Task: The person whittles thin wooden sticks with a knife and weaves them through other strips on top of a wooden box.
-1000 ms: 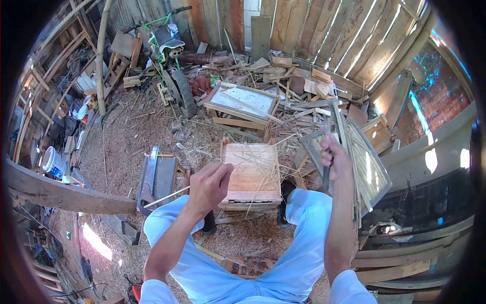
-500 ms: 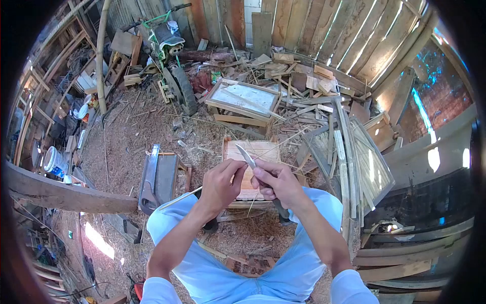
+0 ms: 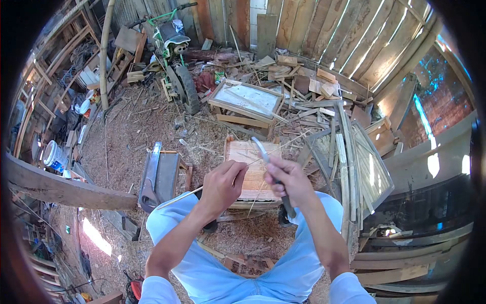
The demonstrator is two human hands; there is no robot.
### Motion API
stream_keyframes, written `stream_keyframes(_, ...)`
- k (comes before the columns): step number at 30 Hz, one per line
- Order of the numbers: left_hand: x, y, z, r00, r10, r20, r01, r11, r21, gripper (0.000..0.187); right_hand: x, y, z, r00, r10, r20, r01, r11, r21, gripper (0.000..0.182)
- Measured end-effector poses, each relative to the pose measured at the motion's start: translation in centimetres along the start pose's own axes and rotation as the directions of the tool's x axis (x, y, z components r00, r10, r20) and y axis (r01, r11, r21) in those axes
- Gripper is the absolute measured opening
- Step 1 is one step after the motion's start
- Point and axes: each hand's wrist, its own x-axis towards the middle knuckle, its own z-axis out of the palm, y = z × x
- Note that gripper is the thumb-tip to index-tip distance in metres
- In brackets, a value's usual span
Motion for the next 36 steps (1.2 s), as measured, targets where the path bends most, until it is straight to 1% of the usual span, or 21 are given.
stream_keyframes(2, 0.2, 0.1, 0.0, 1.000, 0.005, -0.001, -0.005, 1.000, 0.014, 0.005, 0.1, 0.6, 1.0, 0.996, 0.022, 0.088, -0.019, 0.999, -0.036, 0.030)
stream_keyframes(4, 0.3, 0.1, -0.2, 1.000, 0.023, -0.011, -0.023, 1.000, 0.008, 0.005, 0.2, 0.6, 0.8, 0.997, 0.034, 0.072, -0.031, 0.999, -0.035, 0.031)
stream_keyframes(5, 0.3, 0.0, -0.3, 1.000, 0.023, -0.011, -0.023, 1.000, 0.009, 0.005, 0.1, 0.3, 0.7, 0.998, 0.032, 0.062, -0.032, 0.999, -0.005, 0.028)
stream_keyframes(7, 0.2, 0.0, -0.5, 0.989, -0.109, 0.100, 0.112, 0.994, -0.018, 0.004, 0.0, -0.3, -0.2, 0.998, 0.030, 0.047, -0.031, 0.999, 0.020, 0.025)
stream_keyframes(9, 0.1, -0.1, -0.4, 0.989, -0.105, 0.104, 0.109, 0.993, -0.036, 0.004, 0.1, -0.9, -1.1, 1.000, 0.000, 0.018, -0.002, 0.998, 0.067, 0.029)
stream_keyframes(11, 0.0, -0.1, -0.4, 0.989, -0.107, 0.106, 0.113, 0.992, -0.048, 0.004, 0.0, -0.9, -0.9, 1.000, -0.007, 0.025, 0.005, 0.998, 0.056, 0.030)
stream_keyframes(13, 0.2, 0.2, -0.1, 0.998, -0.049, 0.031, 0.050, 0.998, -0.024, 0.004, -0.1, -0.4, -0.4, 1.000, -0.014, 0.027, 0.013, 0.999, 0.044, 0.031)
stream_keyframes(14, 0.2, 0.2, -0.1, 0.998, -0.048, 0.030, 0.049, 0.998, -0.025, 0.004, -0.1, 0.0, 0.2, 0.999, 0.013, 0.032, -0.013, 1.000, -0.001, 0.031)
stream_keyframes(15, 0.2, 0.2, -0.1, 0.999, -0.021, 0.025, 0.021, 1.000, 0.017, 0.005, 0.0, 0.4, 0.7, 0.999, 0.042, 0.035, -0.040, 0.998, -0.044, 0.030)
stream_keyframes(16, 0.2, 0.3, 0.0, 1.000, 0.007, 0.021, -0.008, 0.998, 0.058, 0.005, 0.1, 0.6, 0.9, 0.999, 0.041, 0.034, -0.040, 0.998, -0.042, 0.030)
stream_keyframes(18, 0.3, 0.4, -0.3, 1.000, 0.021, 0.017, -0.023, 0.997, 0.076, 0.006, 0.1, 0.8, 1.1, 0.993, 0.066, 0.096, -0.063, 0.997, -0.033, 0.031)
stream_keyframes(19, 0.4, 0.5, -0.5, 0.999, 0.034, 0.011, -0.035, 0.995, 0.095, 0.007, 0.1, 0.6, 0.9, 0.993, 0.066, 0.095, -0.064, 0.998, -0.030, 0.031)
stream_keyframes(21, 0.4, 0.4, -0.5, 0.998, 0.053, 0.019, -0.055, 0.991, 0.123, 0.007, 0.2, 0.0, 0.3, 0.996, 0.072, 0.050, -0.075, 0.996, 0.056, 0.029)
stream_keyframes(25, 0.5, 0.5, -0.5, 0.994, 0.090, 0.060, -0.100, 0.974, 0.205, 0.009, 0.0, 0.2, 0.3, 0.995, 0.057, 0.078, -0.062, 0.995, 0.074, 0.028)
stream_keyframes(27, 0.5, 0.6, -0.4, 0.994, 0.095, 0.053, -0.104, 0.975, 0.199, 0.010, -0.2, 0.6, 0.8, 0.993, 0.092, 0.079, -0.095, 0.995, 0.028, 0.026)
stream_keyframes(30, 0.5, 0.2, -0.4, 0.993, 0.110, 0.046, -0.117, 0.975, 0.189, 0.010, 0.2, 0.4, 0.4, 0.987, 0.123, 0.100, -0.127, 0.991, 0.037, 0.026)
stream_keyframes(31, 0.5, 0.1, -0.4, 0.992, 0.120, 0.038, -0.125, 0.976, 0.177, 0.010, 0.3, 0.2, 0.2, 0.996, 0.084, 0.034, -0.085, 0.995, 0.049, 0.025)
stream_keyframes(32, 0.5, 0.1, -0.4, 0.992, 0.121, 0.037, -0.126, 0.976, 0.177, 0.010, 0.2, 0.1, 0.0, 0.996, 0.082, 0.033, -0.084, 0.995, 0.048, 0.025)
stream_keyframes(34, 0.5, 0.1, -0.4, 0.993, 0.109, 0.048, -0.116, 0.975, 0.188, 0.010, -0.1, -0.4, -0.3, 0.994, 0.084, 0.072, -0.091, 0.990, 0.105, 0.025)
stream_keyframes(36, 0.5, 0.2, -0.3, 0.993, 0.106, 0.052, -0.114, 0.977, 0.178, 0.009, -0.3, 0.0, 0.3, 0.996, 0.071, 0.058, -0.076, 0.992, 0.096, 0.024)
